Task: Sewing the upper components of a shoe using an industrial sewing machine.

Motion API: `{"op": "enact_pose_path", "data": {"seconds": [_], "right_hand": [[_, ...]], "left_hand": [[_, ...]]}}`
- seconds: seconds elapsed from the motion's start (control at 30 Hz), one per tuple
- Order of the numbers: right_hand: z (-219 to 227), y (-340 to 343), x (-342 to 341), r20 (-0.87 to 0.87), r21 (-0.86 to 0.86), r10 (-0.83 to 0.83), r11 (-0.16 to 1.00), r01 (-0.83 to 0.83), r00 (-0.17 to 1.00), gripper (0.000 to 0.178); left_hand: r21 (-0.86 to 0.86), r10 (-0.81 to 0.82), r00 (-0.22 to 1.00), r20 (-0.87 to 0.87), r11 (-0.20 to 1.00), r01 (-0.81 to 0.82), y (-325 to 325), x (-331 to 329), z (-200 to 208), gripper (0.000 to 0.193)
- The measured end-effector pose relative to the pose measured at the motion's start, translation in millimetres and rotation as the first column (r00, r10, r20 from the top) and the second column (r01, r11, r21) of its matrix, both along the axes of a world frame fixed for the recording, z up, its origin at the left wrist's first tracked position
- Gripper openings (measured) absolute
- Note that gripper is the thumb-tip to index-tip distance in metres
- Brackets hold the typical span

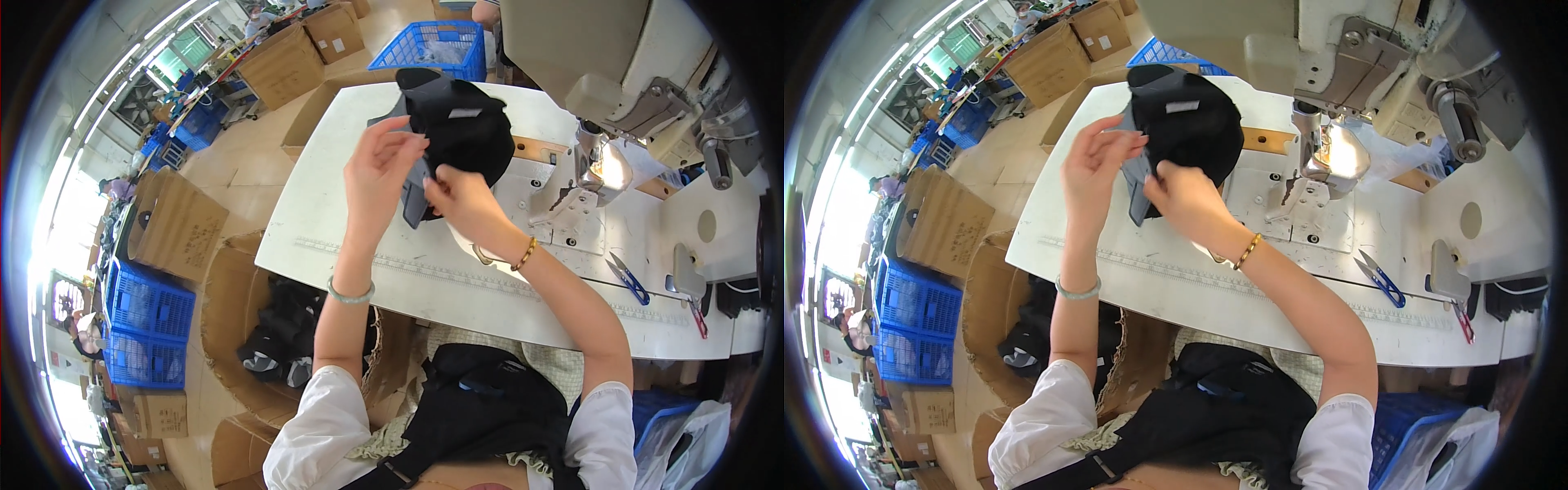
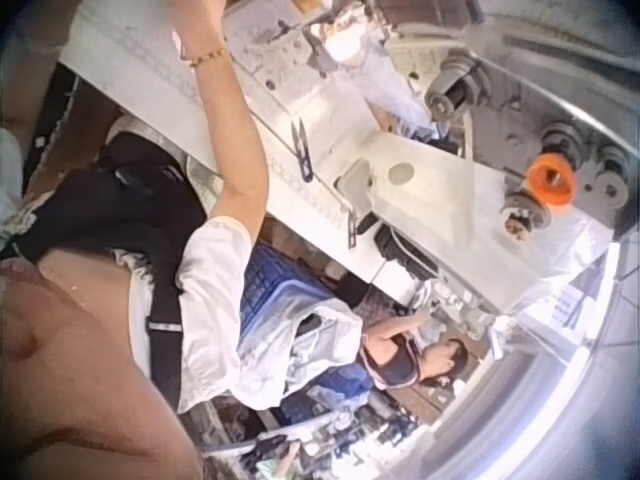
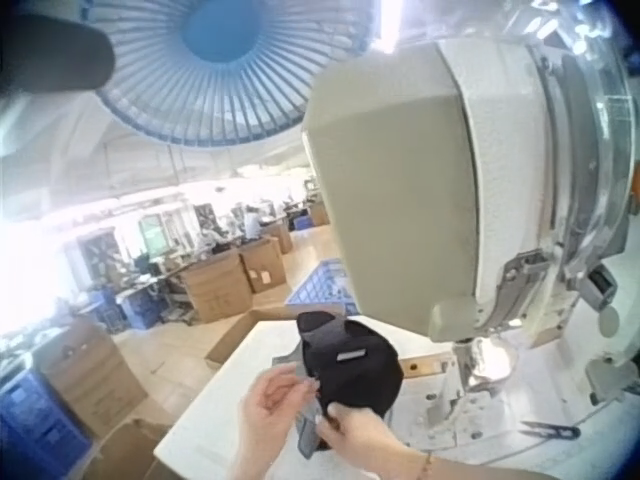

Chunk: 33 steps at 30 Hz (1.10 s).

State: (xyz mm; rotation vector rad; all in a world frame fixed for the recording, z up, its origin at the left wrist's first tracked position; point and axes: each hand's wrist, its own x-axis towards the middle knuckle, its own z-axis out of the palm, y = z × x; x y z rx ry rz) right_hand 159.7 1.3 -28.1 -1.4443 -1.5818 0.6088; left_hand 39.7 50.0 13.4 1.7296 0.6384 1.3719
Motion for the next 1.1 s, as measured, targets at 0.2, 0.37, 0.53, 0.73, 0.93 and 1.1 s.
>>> {"op": "enact_pose_path", "data": {"seconds": [0.2, 0.37, 0.53, 0.73, 0.93, 1.1], "right_hand": [[10, 12, 19, -0.794, 0.000, 0.058, 0.995, -0.096, 0.605, 0.021], [17, -1, 18, -0.978, 0.037, 0.065, 0.989, -0.141, 0.197, 0.022], [22, -24, 23, -0.990, 0.023, 0.046, 0.985, -0.169, 0.134, 0.022], [11, -52, 20, -0.983, 0.181, 0.177, 0.971, -0.158, -0.043, 0.021], [8, -80, 0, -0.869, 0.140, 0.225, 0.966, -0.218, 0.440, 0.036], [22, -83, -6, -0.704, 0.055, 0.042, 0.998, -0.005, 0.709, 0.034]], "left_hand": [[-0.394, 0.084, 0.994, 0.068, 0.918, -0.051, -50, -28, -34, 0.044], [-0.681, -0.297, 0.791, 0.535, 0.401, 0.612, -76, 13, -58, 0.062], [-0.282, 0.043, 0.284, 0.958, 0.329, 0.901, -59, 29, -47, 0.054], [-0.396, 0.069, 0.427, 0.902, 0.528, 0.751, -56, 27, -34, 0.036], [-0.485, -0.072, 0.711, 0.699, 0.683, 0.546, -88, 38, -21, 0.028], [-0.550, 0.150, 0.781, 0.607, 0.788, 0.276, -99, 49, -19, 0.019]]}}
